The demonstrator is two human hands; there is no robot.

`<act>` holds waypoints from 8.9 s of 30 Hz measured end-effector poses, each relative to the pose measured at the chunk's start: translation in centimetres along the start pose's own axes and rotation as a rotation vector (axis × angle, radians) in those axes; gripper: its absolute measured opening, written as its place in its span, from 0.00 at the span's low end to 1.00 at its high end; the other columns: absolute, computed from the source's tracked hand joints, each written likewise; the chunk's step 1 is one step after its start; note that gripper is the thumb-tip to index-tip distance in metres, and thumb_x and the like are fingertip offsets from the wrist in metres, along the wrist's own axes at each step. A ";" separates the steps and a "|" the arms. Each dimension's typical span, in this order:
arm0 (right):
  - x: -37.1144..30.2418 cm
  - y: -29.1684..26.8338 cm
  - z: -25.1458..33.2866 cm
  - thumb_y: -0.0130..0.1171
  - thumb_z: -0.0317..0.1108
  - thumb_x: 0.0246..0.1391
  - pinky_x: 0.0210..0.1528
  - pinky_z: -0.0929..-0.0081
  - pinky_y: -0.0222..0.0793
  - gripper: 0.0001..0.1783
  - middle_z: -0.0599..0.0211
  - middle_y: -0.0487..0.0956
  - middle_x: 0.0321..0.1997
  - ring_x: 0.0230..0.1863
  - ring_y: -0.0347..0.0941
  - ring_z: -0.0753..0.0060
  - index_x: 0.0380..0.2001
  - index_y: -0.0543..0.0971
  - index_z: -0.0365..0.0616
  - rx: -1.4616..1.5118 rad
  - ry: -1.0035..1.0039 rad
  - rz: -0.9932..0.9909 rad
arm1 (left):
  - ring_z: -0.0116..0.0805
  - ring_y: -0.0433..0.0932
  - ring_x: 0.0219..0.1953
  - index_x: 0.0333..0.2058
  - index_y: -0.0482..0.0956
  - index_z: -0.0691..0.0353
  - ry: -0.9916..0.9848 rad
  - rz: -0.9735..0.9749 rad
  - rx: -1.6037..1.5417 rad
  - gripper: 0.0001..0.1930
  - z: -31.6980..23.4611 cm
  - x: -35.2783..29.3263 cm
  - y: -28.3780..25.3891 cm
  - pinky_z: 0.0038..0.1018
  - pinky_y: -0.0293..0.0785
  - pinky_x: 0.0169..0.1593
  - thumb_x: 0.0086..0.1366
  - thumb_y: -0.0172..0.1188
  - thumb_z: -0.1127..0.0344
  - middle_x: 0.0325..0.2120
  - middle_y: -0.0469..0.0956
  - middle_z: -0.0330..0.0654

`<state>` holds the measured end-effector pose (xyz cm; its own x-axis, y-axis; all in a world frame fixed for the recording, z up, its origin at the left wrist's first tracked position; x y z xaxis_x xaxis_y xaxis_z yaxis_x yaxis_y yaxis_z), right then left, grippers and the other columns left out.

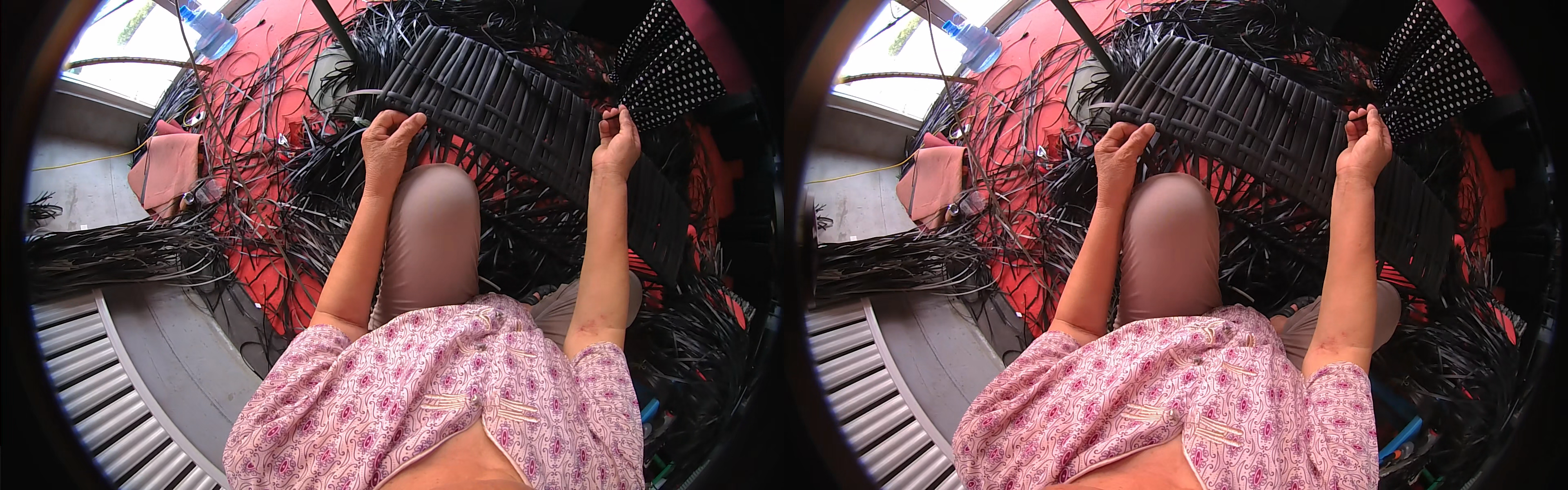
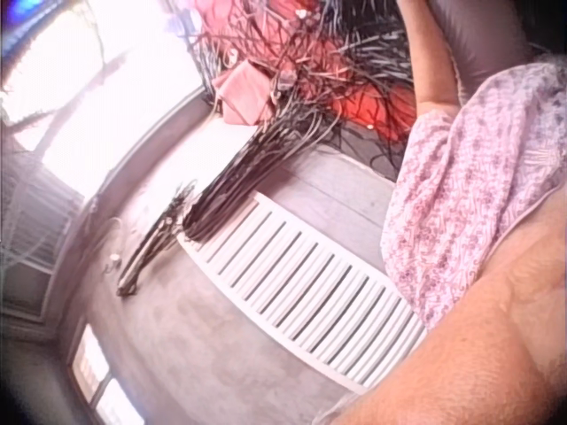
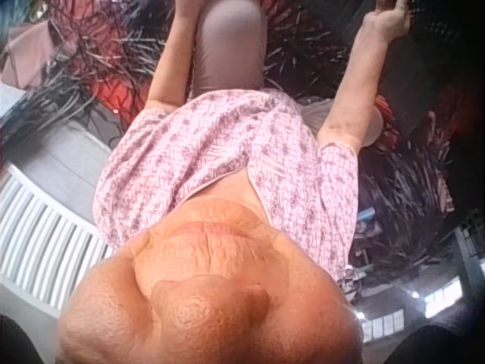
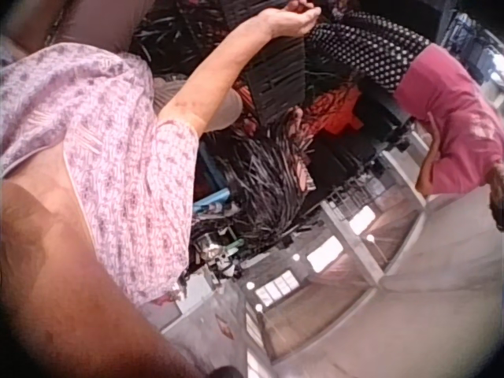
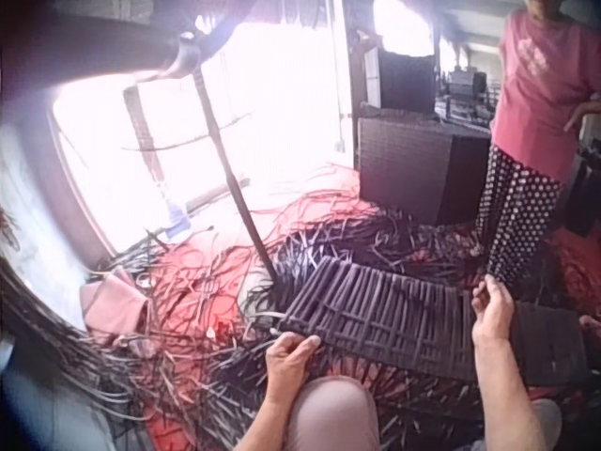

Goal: The person weaves black strips through a frame by hand, pulling the material tight and tucking it into the structure while sitting on a mat covered with more strips.

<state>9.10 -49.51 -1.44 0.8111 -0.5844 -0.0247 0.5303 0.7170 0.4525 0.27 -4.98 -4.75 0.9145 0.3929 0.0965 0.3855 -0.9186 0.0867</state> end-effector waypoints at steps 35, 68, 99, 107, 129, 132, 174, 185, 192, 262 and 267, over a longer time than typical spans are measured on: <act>-0.7 0.1 0.4 0.58 0.32 0.63 0.38 0.82 0.71 0.07 0.72 0.81 0.33 0.35 0.77 0.78 0.39 0.81 0.42 -0.026 0.009 -0.022 | 0.21 0.77 0.25 0.41 0.83 0.67 -0.181 0.108 -0.084 0.16 -0.4 10.8 1.6 0.16 0.76 0.31 0.53 0.74 0.73 0.25 0.77 0.32; -1.3 0.5 0.6 0.57 0.31 0.63 0.34 0.82 0.74 0.06 0.69 0.81 0.32 0.32 0.78 0.76 0.39 0.80 0.40 0.029 0.019 -0.039 | 0.26 0.82 0.27 0.40 0.82 0.68 -0.178 0.088 -0.090 0.15 0.8 10.8 1.2 0.20 0.81 0.33 0.55 0.74 0.70 0.28 0.82 0.39; -1.2 0.4 0.6 0.58 0.31 0.62 0.35 0.82 0.73 0.06 0.70 0.81 0.32 0.32 0.78 0.76 0.38 0.81 0.41 0.019 0.010 -0.034 | 0.24 0.80 0.27 0.39 0.83 0.67 -0.162 0.092 -0.116 0.14 1.0 10.8 1.1 0.19 0.79 0.33 0.54 0.74 0.70 0.27 0.80 0.36; -0.8 -0.1 0.3 0.57 0.31 0.63 0.36 0.80 0.73 0.07 0.70 0.81 0.33 0.34 0.79 0.75 0.39 0.81 0.40 0.026 0.003 -0.021 | 0.23 0.79 0.27 0.39 0.83 0.67 -0.163 0.079 -0.098 0.14 0.4 10.4 1.2 0.20 0.78 0.32 0.54 0.74 0.71 0.27 0.80 0.36; -0.4 -0.1 0.0 0.58 0.30 0.62 0.34 0.81 0.73 0.06 0.69 0.81 0.32 0.32 0.79 0.74 0.38 0.81 0.41 0.035 0.008 -0.023 | 0.23 0.79 0.27 0.37 0.83 0.67 -0.156 0.089 -0.093 0.13 0.8 10.5 1.0 0.19 0.78 0.32 0.55 0.74 0.69 0.27 0.81 0.37; -0.3 -0.2 -0.1 0.58 0.30 0.62 0.34 0.81 0.73 0.06 0.69 0.81 0.32 0.32 0.79 0.74 0.38 0.81 0.40 0.039 0.010 -0.015 | 0.24 0.80 0.27 0.37 0.83 0.67 -0.160 0.087 -0.103 0.13 0.7 10.4 1.0 0.20 0.79 0.32 0.55 0.74 0.69 0.27 0.81 0.37; 6.9 -7.2 2.7 0.41 0.38 0.72 0.44 0.61 0.86 0.17 0.54 0.77 0.34 0.37 0.79 0.55 0.39 0.68 0.30 0.545 -0.046 -0.152 | 0.30 0.79 0.30 0.44 0.79 0.48 1.036 0.765 -0.088 0.09 -32.1 -17.1 3.2 0.29 0.73 0.41 0.67 0.56 0.64 0.31 0.80 0.35; 17.4 -27.9 30.5 0.40 0.42 0.72 0.22 0.72 0.71 0.18 0.56 0.79 0.28 0.25 0.78 0.59 0.37 0.70 0.36 0.394 -0.587 -0.098 | 0.28 0.69 0.21 0.37 0.82 0.62 0.662 0.816 -0.563 0.05 -32.4 -16.3 5.0 0.26 0.66 0.28 0.62 0.62 0.70 0.22 0.68 0.34; 0.2 -12.8 37.6 0.51 0.34 0.65 0.25 0.63 0.71 0.11 0.58 0.76 0.29 0.27 0.77 0.55 0.37 0.69 0.35 0.204 -1.080 -0.399 | 0.42 0.69 0.41 0.49 0.75 0.62 0.966 0.762 -0.266 0.20 -28.5 -16.1 5.9 0.36 0.66 0.46 0.58 0.66 0.64 0.41 0.68 0.46; -11.1 25.8 -4.2 0.62 0.52 0.51 0.47 0.62 0.76 0.22 0.54 0.84 0.36 0.41 0.82 0.55 0.40 0.86 0.48 -1.469 -0.342 0.990 | 0.52 0.61 0.64 0.58 0.71 0.67 0.844 0.538 0.826 0.38 -7.1 -2.7 16.5 0.44 0.52 0.69 0.61 0.60 0.40 0.58 0.67 0.54; -11.1 25.8 -4.7 0.60 0.50 0.43 0.48 0.61 0.76 0.20 0.52 0.84 0.34 0.39 0.82 0.52 0.32 0.87 0.48 -1.533 -0.284 0.978 | 0.52 0.59 0.65 0.58 0.70 0.67 0.810 0.573 0.806 0.38 -7.0 -2.7 16.5 0.45 0.51 0.69 0.61 0.60 0.41 0.59 0.65 0.55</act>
<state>14.92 -22.70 6.32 0.9562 0.2825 -0.0762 -0.1845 0.3798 -0.9065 3.35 -20.91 3.40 0.7477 -0.4144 0.5189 0.1873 -0.6180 -0.7635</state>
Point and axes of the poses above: each hand's wrist, its own x-axis towards the middle knuckle, its own y-axis out of the palm, z = x × y, the point moved 9 cm from there along x, towards the middle knuckle
